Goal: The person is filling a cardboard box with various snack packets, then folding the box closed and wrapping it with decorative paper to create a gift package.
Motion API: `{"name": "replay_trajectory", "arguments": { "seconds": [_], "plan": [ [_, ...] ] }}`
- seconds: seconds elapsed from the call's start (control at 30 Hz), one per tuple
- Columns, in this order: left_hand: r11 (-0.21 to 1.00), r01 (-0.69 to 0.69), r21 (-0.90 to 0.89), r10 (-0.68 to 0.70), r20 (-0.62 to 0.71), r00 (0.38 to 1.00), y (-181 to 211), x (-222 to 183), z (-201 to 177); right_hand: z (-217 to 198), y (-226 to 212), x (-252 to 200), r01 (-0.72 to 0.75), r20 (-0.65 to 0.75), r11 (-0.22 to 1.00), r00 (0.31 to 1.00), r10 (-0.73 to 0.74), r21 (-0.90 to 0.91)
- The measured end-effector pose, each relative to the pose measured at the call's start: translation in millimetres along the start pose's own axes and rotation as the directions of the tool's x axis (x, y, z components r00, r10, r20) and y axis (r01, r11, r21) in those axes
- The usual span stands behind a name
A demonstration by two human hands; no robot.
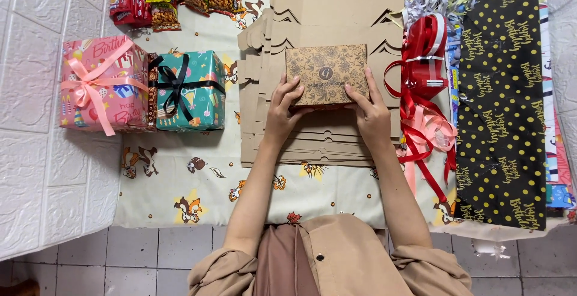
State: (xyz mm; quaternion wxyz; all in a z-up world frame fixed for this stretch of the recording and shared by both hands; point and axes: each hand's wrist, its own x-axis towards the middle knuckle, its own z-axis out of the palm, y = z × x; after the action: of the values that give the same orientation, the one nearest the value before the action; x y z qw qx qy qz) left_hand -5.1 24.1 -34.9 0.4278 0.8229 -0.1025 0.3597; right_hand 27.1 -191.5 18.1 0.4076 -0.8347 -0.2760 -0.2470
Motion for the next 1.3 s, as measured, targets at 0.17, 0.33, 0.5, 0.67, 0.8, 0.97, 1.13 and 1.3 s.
{"name": "replay_trajectory", "arguments": {
  "seconds": [0.17, 0.33, 0.5, 0.67, 0.8, 0.97, 1.13, 1.3],
  "plan": [
    [1.000, -0.014, 0.017, 0.014, -0.013, 1.000, -1, -2, 1, 2, 3, -3, 0.007, -0.016, 1.000, 1.000, -0.007, -0.027],
    [1.000, -0.014, 0.015, 0.014, -0.004, 1.000, 1, 1, 0, 6, 11, -5, -0.006, -0.031, 0.999, 1.000, 0.005, -0.049],
    [0.999, -0.019, 0.036, 0.019, -0.001, 1.000, 1, 1, 0, 7, 16, -7, -0.015, -0.005, 0.995, 1.000, 0.014, -0.095],
    [0.997, 0.010, 0.072, -0.010, 0.005, 1.000, 4, 0, 1, 6, 16, -7, -0.010, -0.023, 0.998, 1.000, 0.009, -0.059],
    [0.993, 0.042, 0.108, -0.045, 0.020, 0.999, 0, -2, 2, 11, 34, -15, -0.014, -0.045, 0.997, 0.999, 0.018, 0.072],
    [0.986, 0.035, 0.164, -0.043, 0.046, 0.998, -3, -1, 4, 14, 41, -15, -0.014, -0.085, 0.992, 0.996, 0.025, 0.128],
    [0.984, 0.052, 0.168, -0.062, 0.057, 0.996, -2, -6, 2, 10, 27, -15, -0.032, -0.115, 0.979, 0.992, 0.056, 0.202],
    [0.991, 0.004, 0.132, -0.013, 0.066, 0.998, -7, -2, 2, 14, 30, -16, 0.000, -0.119, 0.988, 0.993, 0.019, 0.153]
  ]
}}
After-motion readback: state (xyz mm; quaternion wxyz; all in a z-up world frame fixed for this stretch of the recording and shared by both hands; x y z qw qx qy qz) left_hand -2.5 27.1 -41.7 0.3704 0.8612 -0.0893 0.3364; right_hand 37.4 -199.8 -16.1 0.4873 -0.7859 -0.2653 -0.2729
